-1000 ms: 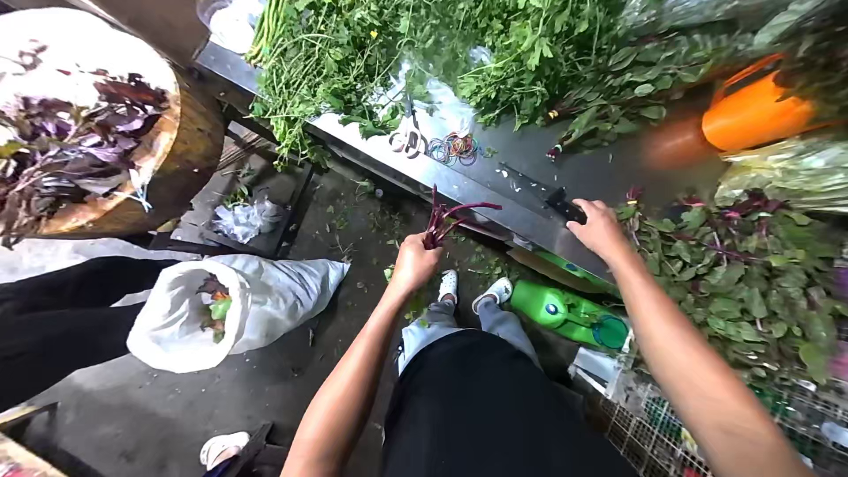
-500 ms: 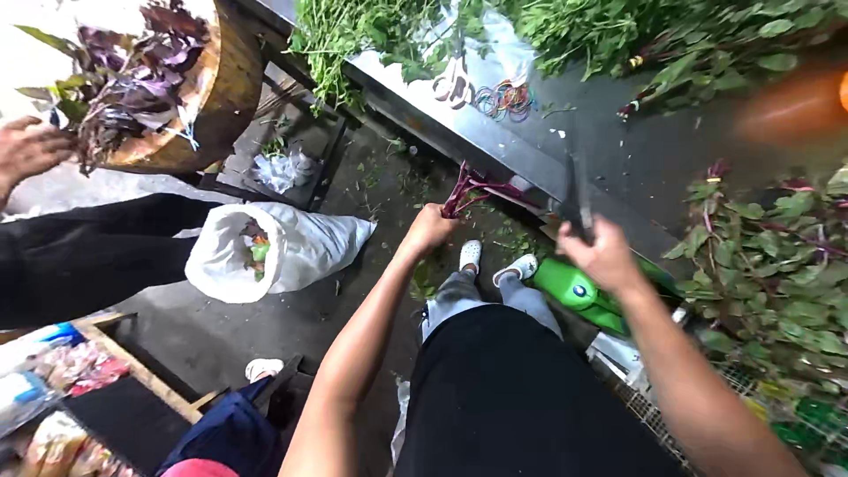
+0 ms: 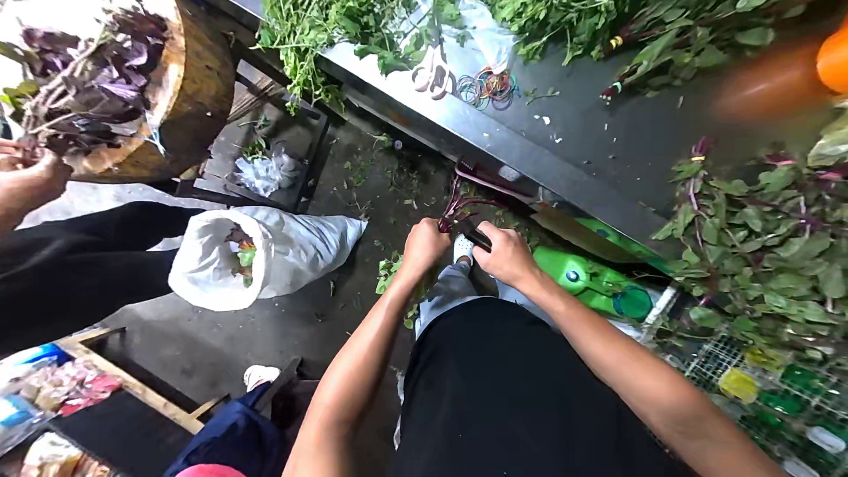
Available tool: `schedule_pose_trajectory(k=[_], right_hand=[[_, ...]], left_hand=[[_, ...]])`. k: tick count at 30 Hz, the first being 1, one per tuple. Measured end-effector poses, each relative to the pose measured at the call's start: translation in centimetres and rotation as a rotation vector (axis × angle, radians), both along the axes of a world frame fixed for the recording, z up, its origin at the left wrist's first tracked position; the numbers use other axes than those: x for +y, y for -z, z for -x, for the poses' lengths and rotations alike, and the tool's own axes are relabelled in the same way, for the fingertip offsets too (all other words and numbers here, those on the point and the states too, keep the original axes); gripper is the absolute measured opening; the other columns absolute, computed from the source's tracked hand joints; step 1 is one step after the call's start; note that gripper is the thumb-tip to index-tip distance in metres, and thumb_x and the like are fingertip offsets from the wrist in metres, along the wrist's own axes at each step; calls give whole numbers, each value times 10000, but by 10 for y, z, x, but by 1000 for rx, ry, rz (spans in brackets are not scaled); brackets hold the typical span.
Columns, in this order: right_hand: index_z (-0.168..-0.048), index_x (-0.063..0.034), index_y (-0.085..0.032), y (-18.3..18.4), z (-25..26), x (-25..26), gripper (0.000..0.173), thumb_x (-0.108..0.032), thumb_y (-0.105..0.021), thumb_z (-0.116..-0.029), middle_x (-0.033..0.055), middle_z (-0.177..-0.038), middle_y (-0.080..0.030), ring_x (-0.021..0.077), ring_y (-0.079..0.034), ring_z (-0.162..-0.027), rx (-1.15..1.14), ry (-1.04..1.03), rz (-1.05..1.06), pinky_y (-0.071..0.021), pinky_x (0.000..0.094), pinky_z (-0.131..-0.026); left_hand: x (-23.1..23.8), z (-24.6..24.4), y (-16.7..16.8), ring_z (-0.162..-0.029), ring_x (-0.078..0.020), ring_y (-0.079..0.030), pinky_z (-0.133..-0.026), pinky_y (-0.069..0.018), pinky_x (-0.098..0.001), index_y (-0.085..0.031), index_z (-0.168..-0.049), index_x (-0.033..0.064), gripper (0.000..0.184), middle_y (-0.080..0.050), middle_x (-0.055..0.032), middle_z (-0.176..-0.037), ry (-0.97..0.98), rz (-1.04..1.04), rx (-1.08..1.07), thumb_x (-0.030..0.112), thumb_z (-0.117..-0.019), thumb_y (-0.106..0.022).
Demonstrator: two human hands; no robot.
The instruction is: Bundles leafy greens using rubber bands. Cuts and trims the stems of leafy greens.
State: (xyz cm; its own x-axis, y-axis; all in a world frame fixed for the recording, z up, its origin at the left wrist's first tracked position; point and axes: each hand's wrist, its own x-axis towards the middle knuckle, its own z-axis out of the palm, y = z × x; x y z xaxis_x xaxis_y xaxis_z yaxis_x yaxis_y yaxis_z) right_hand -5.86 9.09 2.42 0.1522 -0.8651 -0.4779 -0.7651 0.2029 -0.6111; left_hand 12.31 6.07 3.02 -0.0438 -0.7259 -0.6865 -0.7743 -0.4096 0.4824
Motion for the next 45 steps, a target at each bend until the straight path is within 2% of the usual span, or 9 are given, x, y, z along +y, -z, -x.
schedule_pose_trajectory(k=[6, 10, 18, 22, 26, 31, 35, 40, 45], right_hand=[[-1023, -64, -668, 0, 4, 3, 190, -218, -643, -914, 152, -841, -683, 343, -689, -826, 27, 28, -30, -531, 565, -708], [-964, -57, -684, -29, 21, -3, 167, -194, -674, -868, 126, -755, -663, 313, -672, -714, 28, 87, 175, -526, 537, -625], [-871, -67, -693, -89, 126, -92, 106, -163, -723, -837, 117, -710, -658, 312, -663, -666, 227, 224, 470, -515, 554, -585], [-1011, -17, -734, -42, 223, -69, 261, -256, -677, -922, 211, -928, -706, 381, -685, -903, 296, 373, 71, -530, 636, -827], [-1009, 16, -687, -26, 250, -17, 303, -271, -595, -979, 193, -873, -662, 325, -658, -788, 262, 467, -135, -527, 567, -752], [-1210, -24, -685, -15, 231, -16, 349, -265, -637, -962, 221, -1086, -695, 365, -666, -1032, 193, 528, -30, -504, 598, -926], [-1352, -29, -619, -10, 224, -40, 486, -223, -716, -917, 246, -1250, -661, 403, -622, -1195, 186, 544, 14, -471, 612, -1024], [-1238, -45, -710, 5, 233, -62, 414, -155, -777, -844, 205, -1270, -634, 396, -608, -1176, 271, 460, 130, -489, 624, -989], [-1275, -97, -709, 34, 252, -78, 454, -155, -762, -827, 171, -1261, -649, 367, -596, -1208, 292, 339, 121, -468, 601, -1032]], left_hand=[[1, 7, -2, -640, -309, -618, -576, -488, -528, -650, -801, 48, 189, -620, -139, -695, 15, 12, 26, 179, -936, -655], [-15, 24, -40, -613, -270, -609, -557, -476, -494, -650, -775, 82, 186, -611, -103, -665, 65, 118, 55, 172, -938, -662], [-99, 117, -97, -592, -292, -587, -521, -474, -493, -658, -868, 52, 213, -608, -140, -706, 132, 406, 361, 231, -984, -644], [-114, 135, -94, -599, -277, -600, -554, -495, -492, -667, -831, 46, 252, -613, -128, -686, 190, 377, 355, 260, -964, -668], [-114, 127, -71, -548, -164, -545, -558, -478, -395, -671, -822, 73, 271, -580, -46, -641, 236, 271, 451, 286, -990, -667], [-100, 120, -59, -480, -79, -535, -518, -492, -259, -681, -856, 50, 197, -586, 1, -582, 188, 159, 733, 196, -987, -689], [-87, 114, -56, -490, -67, -545, -532, -508, -251, -692, -855, 49, 154, -591, 22, -584, 167, 104, 783, 159, -964, -698], [-62, 99, -49, -547, -66, -584, -560, -540, -266, -680, -923, 77, 117, -625, 51, -673, 136, 70, 670, 190, -939, -709], [-39, 78, -34, -505, -55, -570, -522, -526, -250, -691, -888, 96, 103, -615, 63, -624, 75, 20, 624, 191, -924, -707]])
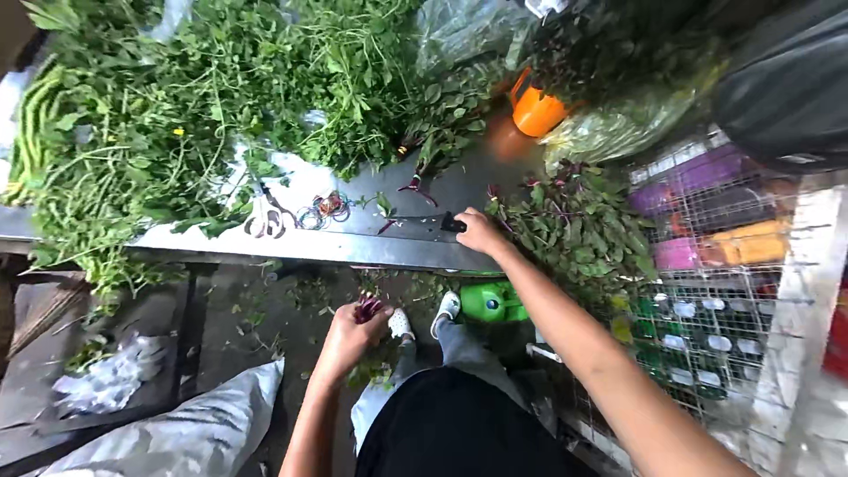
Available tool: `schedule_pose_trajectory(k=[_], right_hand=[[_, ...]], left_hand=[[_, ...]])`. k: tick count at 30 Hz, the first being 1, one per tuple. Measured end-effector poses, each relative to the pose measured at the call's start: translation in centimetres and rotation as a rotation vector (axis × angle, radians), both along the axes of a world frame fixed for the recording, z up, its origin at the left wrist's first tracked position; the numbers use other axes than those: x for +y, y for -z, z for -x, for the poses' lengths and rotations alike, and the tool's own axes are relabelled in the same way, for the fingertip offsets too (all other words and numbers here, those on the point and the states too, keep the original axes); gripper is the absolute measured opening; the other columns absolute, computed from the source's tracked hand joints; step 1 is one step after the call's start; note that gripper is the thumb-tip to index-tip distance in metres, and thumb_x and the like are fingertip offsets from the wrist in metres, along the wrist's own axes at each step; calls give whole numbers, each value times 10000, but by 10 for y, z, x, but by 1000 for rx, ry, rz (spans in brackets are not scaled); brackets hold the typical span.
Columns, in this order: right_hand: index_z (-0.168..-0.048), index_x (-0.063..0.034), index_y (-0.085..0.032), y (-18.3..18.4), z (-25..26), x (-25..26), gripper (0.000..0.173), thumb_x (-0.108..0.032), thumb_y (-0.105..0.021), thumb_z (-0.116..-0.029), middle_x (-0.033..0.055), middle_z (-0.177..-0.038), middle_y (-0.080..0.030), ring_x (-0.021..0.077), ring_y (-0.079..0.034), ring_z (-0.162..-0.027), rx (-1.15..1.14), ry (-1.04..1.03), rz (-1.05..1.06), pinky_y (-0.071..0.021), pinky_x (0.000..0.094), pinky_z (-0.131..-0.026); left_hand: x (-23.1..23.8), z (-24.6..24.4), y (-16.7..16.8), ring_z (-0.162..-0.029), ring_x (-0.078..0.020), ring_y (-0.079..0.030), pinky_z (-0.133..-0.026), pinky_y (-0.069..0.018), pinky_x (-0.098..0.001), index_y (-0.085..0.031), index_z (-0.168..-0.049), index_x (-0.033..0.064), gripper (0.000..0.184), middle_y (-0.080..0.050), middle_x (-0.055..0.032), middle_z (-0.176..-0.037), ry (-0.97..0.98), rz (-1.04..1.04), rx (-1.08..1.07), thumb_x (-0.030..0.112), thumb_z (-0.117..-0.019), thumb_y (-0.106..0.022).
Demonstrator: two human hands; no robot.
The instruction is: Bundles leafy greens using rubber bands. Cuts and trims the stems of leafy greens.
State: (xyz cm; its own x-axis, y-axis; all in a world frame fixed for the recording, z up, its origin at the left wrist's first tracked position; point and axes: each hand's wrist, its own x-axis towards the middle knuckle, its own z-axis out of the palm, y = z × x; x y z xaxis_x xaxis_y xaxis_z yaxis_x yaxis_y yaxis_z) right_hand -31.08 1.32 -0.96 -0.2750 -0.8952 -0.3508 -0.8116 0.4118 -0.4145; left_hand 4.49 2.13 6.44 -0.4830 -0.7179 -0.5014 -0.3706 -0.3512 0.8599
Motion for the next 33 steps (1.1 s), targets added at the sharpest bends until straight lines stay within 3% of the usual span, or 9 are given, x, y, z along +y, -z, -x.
schedule_pose_trajectory(k=[3, 8, 14, 20, 23, 25, 29, 33], right_hand=[[-1256, -118, -723, 18, 11, 1, 455, -152, -778, -805, 163, -1233, -654, 360, -596, -1196, 12, -32, 38, -472, 590, -1032], [-1234, -68, -726, 10, 11, 9, 418, -151, -803, -832, 198, -1221, -651, 387, -591, -1194, -9, -2, 97, -469, 581, -1045], [-1322, -56, -677, -12, -3, 7, 462, -239, -741, -903, 228, -1345, -591, 415, -525, -1287, 19, 46, 110, -403, 589, -1101], [-1187, -12, -726, -36, -98, -63, 243, -113, -653, -978, 210, -1221, -670, 361, -638, -1159, -161, -111, 334, -510, 529, -1011], [-1199, -41, -732, -26, -144, -113, 267, -162, -656, -973, 183, -1224, -678, 344, -628, -1178, -171, -183, 301, -484, 521, -1043], [-1204, -63, -736, -10, -165, -141, 304, -223, -692, -948, 191, -1230, -666, 381, -597, -1197, -93, -188, 264, -441, 584, -1044], [-1147, -72, -750, 5, -178, -172, 267, -233, -639, -966, 193, -1211, -664, 386, -595, -1187, 11, -130, 189, -426, 594, -1035], [-1115, 8, -733, -20, -166, -168, 252, -154, -611, -966, 218, -1143, -706, 382, -655, -1128, -63, -71, 275, -487, 569, -1014]], left_hand=[[8, -7, 4, -480, -45, -545, -503, -503, -229, -697, -871, 99, 93, -596, 73, -593, -14, -44, 4, 170, -931, -702], [12, -22, 8, -473, -36, -534, -506, -497, -225, -680, -865, 98, 93, -581, 82, -580, -114, -96, -19, 147, -941, -698], [17, -48, 17, -502, -47, -563, -526, -520, -240, -700, -890, 96, 60, -611, 74, -614, -342, -62, 19, 150, -917, -703], [24, -75, 12, -523, -54, -595, -537, -543, -241, -704, -927, 67, 52, -651, 57, -652, -574, -27, 23, 117, -924, -688], [30, -86, 6, -498, -60, -584, -520, -538, -241, -704, -922, 62, 48, -642, 50, -628, -663, -21, 31, 107, -922, -689], [36, -92, 1, -489, -54, -580, -514, -538, -235, -704, -919, 68, 41, -640, 58, -621, -699, -13, 33, 101, -922, -679], [48, -101, -3, -486, -60, -573, -506, -530, -236, -709, -919, 67, 46, -633, 51, -613, -753, -32, 41, 93, -924, -670], [53, -108, 5, -484, -69, -572, -506, -528, -244, -708, -917, 62, 58, -622, 46, -598, -760, -61, 88, 109, -923, -674]])
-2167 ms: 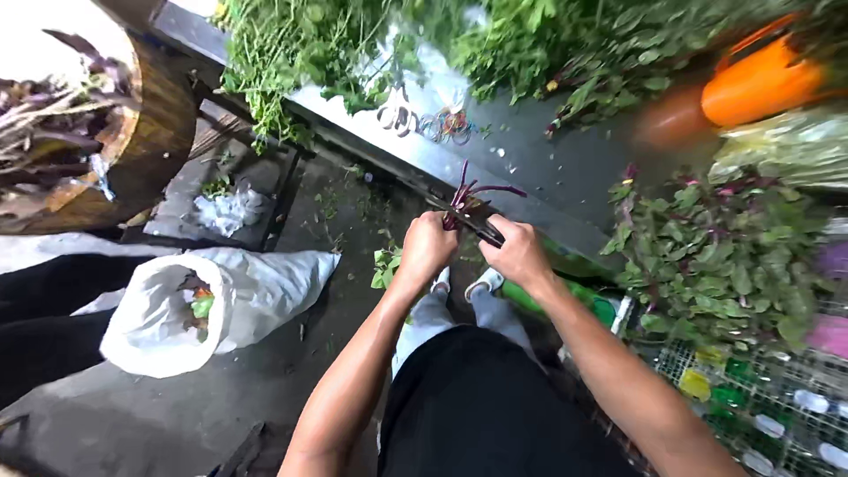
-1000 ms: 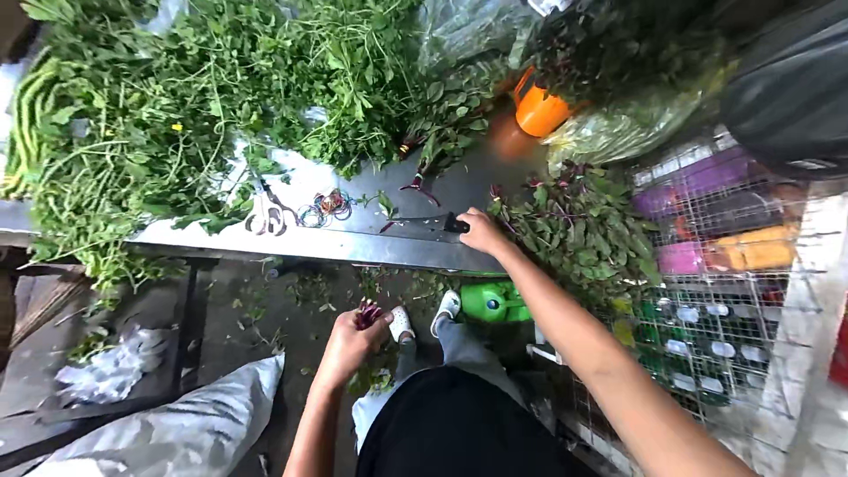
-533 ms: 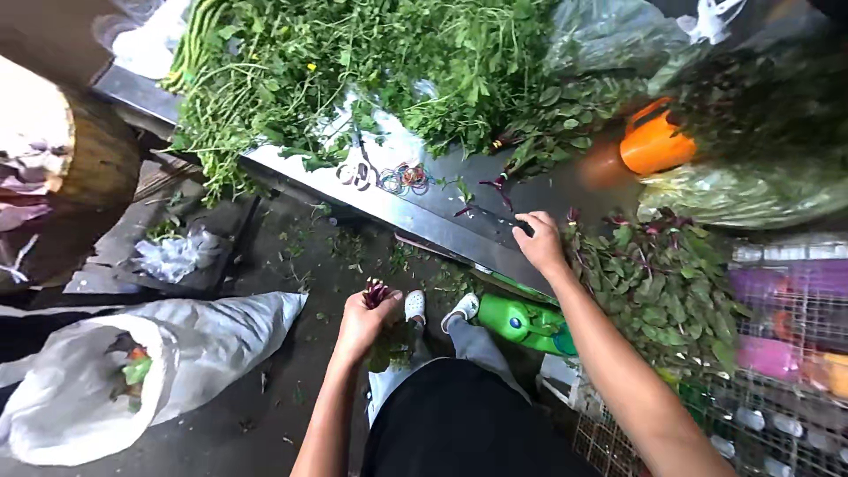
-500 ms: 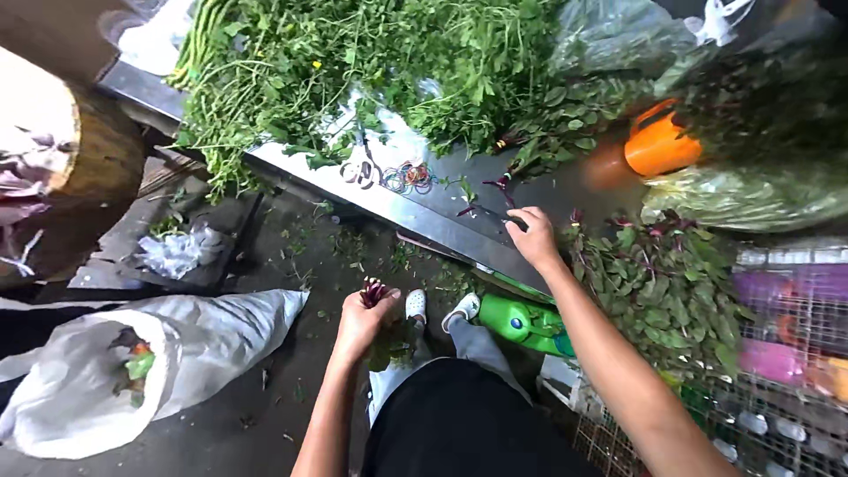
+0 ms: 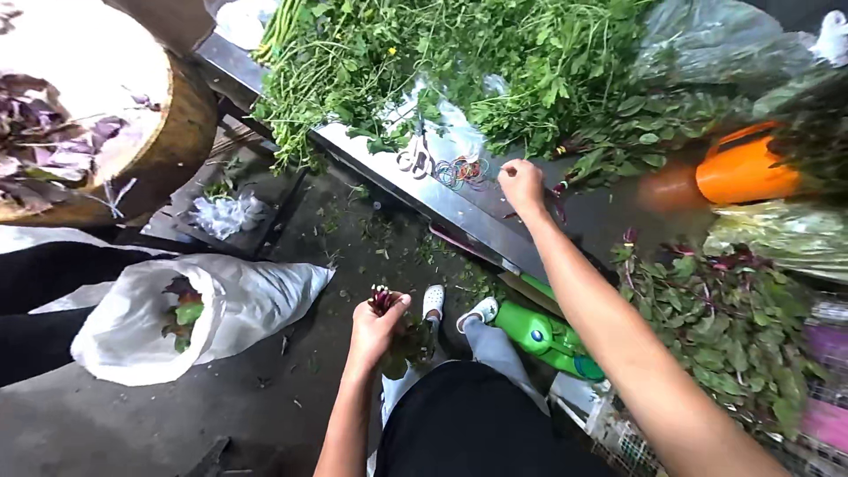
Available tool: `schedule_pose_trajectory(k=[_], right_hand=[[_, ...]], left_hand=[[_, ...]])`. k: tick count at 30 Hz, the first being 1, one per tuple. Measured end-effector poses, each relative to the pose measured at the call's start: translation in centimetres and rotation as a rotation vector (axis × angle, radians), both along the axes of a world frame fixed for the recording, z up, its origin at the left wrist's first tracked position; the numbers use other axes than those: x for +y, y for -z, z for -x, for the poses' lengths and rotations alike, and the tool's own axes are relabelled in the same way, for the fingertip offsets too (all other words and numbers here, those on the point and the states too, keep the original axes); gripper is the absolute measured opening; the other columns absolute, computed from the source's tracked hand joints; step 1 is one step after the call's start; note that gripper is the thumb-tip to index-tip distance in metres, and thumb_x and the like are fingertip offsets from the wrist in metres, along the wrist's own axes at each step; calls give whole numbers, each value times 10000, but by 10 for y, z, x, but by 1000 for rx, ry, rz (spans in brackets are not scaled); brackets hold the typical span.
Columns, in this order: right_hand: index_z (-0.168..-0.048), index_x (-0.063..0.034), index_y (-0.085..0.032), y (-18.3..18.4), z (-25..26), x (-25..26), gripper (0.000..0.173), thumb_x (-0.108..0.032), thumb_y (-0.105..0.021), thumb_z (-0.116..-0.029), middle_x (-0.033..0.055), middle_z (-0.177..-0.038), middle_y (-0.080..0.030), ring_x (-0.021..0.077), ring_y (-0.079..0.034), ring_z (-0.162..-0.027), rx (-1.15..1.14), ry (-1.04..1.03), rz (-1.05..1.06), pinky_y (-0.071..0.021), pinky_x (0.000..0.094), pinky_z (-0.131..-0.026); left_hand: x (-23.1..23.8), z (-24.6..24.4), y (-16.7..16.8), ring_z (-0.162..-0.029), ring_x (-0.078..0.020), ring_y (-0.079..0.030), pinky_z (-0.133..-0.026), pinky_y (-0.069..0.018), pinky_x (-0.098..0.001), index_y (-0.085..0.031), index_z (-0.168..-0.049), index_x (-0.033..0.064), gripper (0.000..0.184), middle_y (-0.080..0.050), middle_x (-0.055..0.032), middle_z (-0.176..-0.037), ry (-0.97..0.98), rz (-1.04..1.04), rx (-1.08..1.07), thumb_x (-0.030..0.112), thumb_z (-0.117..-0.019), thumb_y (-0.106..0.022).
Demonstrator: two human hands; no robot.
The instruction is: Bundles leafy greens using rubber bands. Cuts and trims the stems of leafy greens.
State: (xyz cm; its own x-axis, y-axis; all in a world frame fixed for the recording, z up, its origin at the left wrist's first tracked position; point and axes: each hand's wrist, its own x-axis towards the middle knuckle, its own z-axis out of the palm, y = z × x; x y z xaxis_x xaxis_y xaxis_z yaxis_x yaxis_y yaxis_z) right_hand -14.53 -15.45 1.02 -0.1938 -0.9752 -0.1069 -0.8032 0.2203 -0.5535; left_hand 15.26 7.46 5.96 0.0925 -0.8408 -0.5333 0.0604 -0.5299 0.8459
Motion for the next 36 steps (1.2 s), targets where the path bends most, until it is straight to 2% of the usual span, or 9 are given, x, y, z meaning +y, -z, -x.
schedule_pose_trajectory(k=[5, 9, 12, 14, 19, 24, 30, 34, 36], right_hand=[[-1124, 7, -721, -38, 30, 27, 217, -100, -656, -946, 176, -1068, -732, 273, -714, -959, -158, 57, 102, -566, 457, -904], [-1161, -8, -700, -63, 45, 60, 238, -95, -604, -961, 122, -1006, -713, 166, -670, -851, -421, 99, 143, -562, 357, -806], [-1209, -56, -674, -76, 42, 102, 246, -145, -559, -1010, 77, -948, -696, 144, -641, -800, -576, 90, 100, -548, 349, -768], [-1203, -42, -679, -73, 37, 125, 238, -129, -569, -1010, 65, -938, -697, 146, -651, -818, -666, 95, 83, -558, 349, -785], [-1080, -25, -728, -76, 9, 184, 149, -63, -675, -946, 65, -988, -723, 142, -690, -854, -717, 119, 38, -594, 335, -805], [-1025, -26, -761, -73, 0, 220, 125, -30, -679, -930, 51, -969, -732, 119, -692, -882, -827, 208, 88, -596, 304, -827], [-984, 3, -722, -68, 6, 245, 102, 4, -647, -914, 73, -901, -728, 140, -695, -864, -1100, 275, 132, -592, 323, -848], [-885, -115, -688, -80, 13, 249, 191, -47, -513, -921, 58, -809, -719, 180, -714, -824, -1509, 310, 157, -590, 383, -859], [-877, -161, -719, -83, 16, 251, 232, -59, -516, -923, 62, -828, -742, 173, -718, -752, -1645, 290, 145, -609, 354, -775]], left_hand=[[-17, 9, 4, -481, -57, -561, -508, -521, -232, -705, -914, 68, 50, -618, 60, -604, 94, 10, 29, 104, -934, -677], [-40, 30, -6, -491, -50, -557, -523, -525, -238, -701, -924, 77, 66, -610, 72, -618, 241, 26, 24, 139, -935, -683], [-55, 52, -13, -528, -52, -566, -546, -528, -242, -700, -957, 63, 102, -621, 60, -670, 353, 43, 12, 165, -953, -689], [-61, 68, -14, -573, -64, -595, -582, -548, -261, -711, -980, 61, 127, -652, 30, -727, 414, 68, 16, 185, -955, -702], [-66, 111, -14, -542, -65, -568, -557, -529, -250, -719, -1104, 52, 193, -638, 13, -706, 524, 108, 107, 181, -961, -714], [-54, 136, -11, -583, -50, -579, -595, -525, -241, -726, -988, 49, 106, -653, 22, -724, 613, 130, 158, 147, -949, -716], [-43, 138, -3, -540, -41, -558, -541, -498, -234, -710, -881, 66, 77, -619, 45, -653, 621, 158, 169, 119, -930, -685], [-41, 136, 2, -533, -37, -556, -536, -500, -239, -693, -851, 86, 86, -604, 58, -638, 648, 164, 113, 135, -920, -677], [-39, 135, 2, -547, -30, -563, -544, -503, -233, -691, -851, 93, 79, -613, 65, -656, 672, 180, 131, 137, -916, -680]])
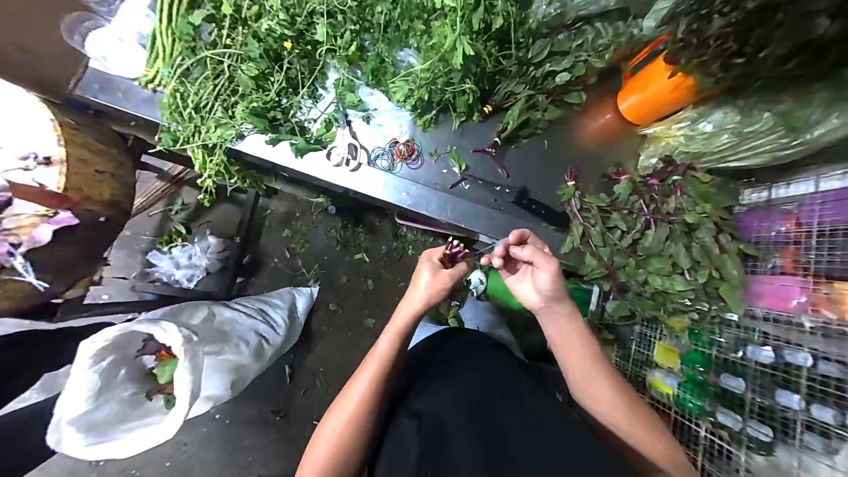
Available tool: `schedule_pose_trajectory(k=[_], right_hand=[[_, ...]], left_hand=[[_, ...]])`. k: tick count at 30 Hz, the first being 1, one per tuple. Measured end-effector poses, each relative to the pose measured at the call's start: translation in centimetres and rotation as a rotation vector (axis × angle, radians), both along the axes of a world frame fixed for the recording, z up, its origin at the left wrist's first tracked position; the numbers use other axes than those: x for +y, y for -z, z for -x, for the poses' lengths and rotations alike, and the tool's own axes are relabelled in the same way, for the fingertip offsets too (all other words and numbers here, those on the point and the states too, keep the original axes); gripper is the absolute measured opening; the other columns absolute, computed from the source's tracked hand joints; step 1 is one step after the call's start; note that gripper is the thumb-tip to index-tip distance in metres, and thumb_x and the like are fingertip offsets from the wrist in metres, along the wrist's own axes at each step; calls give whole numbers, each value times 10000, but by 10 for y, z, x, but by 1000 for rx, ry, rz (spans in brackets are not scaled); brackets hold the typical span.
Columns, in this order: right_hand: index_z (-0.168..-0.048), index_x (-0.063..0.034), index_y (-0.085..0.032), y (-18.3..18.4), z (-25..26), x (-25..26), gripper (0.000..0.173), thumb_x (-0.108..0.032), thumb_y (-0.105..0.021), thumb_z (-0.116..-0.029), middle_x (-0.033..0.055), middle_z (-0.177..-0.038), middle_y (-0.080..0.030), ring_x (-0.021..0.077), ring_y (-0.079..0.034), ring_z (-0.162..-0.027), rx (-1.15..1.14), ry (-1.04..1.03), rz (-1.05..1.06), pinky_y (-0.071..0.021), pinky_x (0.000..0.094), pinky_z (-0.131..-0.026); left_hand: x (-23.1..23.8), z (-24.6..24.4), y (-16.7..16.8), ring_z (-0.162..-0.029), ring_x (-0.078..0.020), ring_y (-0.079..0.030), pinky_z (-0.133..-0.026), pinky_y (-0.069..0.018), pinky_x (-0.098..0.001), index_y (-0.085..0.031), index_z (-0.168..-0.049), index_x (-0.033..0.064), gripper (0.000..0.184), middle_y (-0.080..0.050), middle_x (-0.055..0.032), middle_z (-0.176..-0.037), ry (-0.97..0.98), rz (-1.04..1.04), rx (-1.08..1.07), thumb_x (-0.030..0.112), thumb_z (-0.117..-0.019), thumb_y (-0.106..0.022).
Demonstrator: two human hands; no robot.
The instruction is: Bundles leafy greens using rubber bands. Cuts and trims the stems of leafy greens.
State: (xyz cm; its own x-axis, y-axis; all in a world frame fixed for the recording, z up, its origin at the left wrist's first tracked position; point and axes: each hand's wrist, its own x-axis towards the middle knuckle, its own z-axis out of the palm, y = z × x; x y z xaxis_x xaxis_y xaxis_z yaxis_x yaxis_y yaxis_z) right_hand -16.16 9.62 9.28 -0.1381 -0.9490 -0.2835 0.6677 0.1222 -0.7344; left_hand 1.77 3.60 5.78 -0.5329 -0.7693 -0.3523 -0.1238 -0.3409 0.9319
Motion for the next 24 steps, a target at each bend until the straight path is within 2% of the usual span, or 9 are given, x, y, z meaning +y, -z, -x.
schedule_pose_trajectory(k=[3, 5, 7, 11, 14, 16, 19, 21, 24], right_hand=[[-949, -169, -700, 3, 0, 2, 268, 35, -532, -908, 119, -1010, -758, 96, -648, -569, -67, -34, 31, -550, 233, -533], [-985, -145, -662, 4, 0, 2, 249, 71, -553, -923, 161, -1157, -736, 70, -613, -509, -15, -62, 51, -509, 195, -467], [-988, -124, -637, -1, 0, 1, 181, 47, -638, -929, 160, -1159, -741, 68, -615, -495, 150, -71, 60, -513, 186, -453], [-920, -125, -587, -9, -3, -1, 161, -99, -746, -928, 112, -1028, -777, 127, -696, -569, 470, -73, 127, -586, 244, -517], [-912, -78, -629, -15, -5, -6, 146, -167, -621, -1026, 96, -1050, -774, 136, -716, -617, 648, -75, 146, -615, 272, -559], [-1039, -20, -711, -25, -6, -8, 247, -145, -499, -1058, 89, -1196, -732, 119, -716, -694, 816, -163, 143, -625, 283, -606], [-1081, -38, -742, -34, -10, -11, 290, -86, -504, -924, 78, -1383, -639, 79, -675, -809, 1088, -262, 175, -578, 269, -649], [-1084, -47, -756, -31, -14, -13, 234, -126, -607, -922, 78, -1398, -629, 67, -679, -908, 1238, -242, 223, -583, 245, -718], [-1083, -48, -763, -23, -15, -17, 202, -179, -711, -938, 83, -1279, -696, 108, -689, -1029, 1367, -206, 292, -586, 266, -820]], left_hand=[[3, -1, -6, -606, 3, -585, -594, -520, -210, -708, -906, 96, 68, -645, 88, -721, 80, 41, 35, 160, -924, -695], [5, -1, -8, -622, 15, -586, -605, -521, -199, -715, -928, 84, 95, -649, 90, -738, 103, 68, 69, 179, -924, -718], [5, -4, -7, -624, 5, -584, -604, -518, -203, -708, -912, 86, 108, -645, 91, -733, 100, 49, 139, 189, -912, -744], [3, -13, -9, -533, -32, -578, -541, -520, -216, -700, -872, 104, 75, -633, 70, -641, 90, -177, 361, 166, -911, -717], [0, -16, -9, -513, -44, -567, -540, -515, -219, -701, -880, 108, 82, -614, 60, -614, 116, -272, 452, 178, -920, -713], [-2, -15, -10, -522, -50, -582, -547, -524, -221, -698, -897, 81, 73, -629, 46, -623, 111, -254, 394, 144, -932, -688], [-6, -10, -11, -547, -57, -603, -576, -547, -235, -704, -891, 51, 105, -647, 30, -642, 81, -157, 231, 124, -957, -669], [-8, -6, -14, -543, -45, -591, -563, -531, -226, -697, -854, 58, 123, -638, 34, -635, 73, -80, 114, 114, -961, -675], [-13, -5, -20, -543, -33, -570, -550, -508, -231, -682, -854, 82, 121, -610, 46, -635, 171, 9, -94, 158, -948, -688]])
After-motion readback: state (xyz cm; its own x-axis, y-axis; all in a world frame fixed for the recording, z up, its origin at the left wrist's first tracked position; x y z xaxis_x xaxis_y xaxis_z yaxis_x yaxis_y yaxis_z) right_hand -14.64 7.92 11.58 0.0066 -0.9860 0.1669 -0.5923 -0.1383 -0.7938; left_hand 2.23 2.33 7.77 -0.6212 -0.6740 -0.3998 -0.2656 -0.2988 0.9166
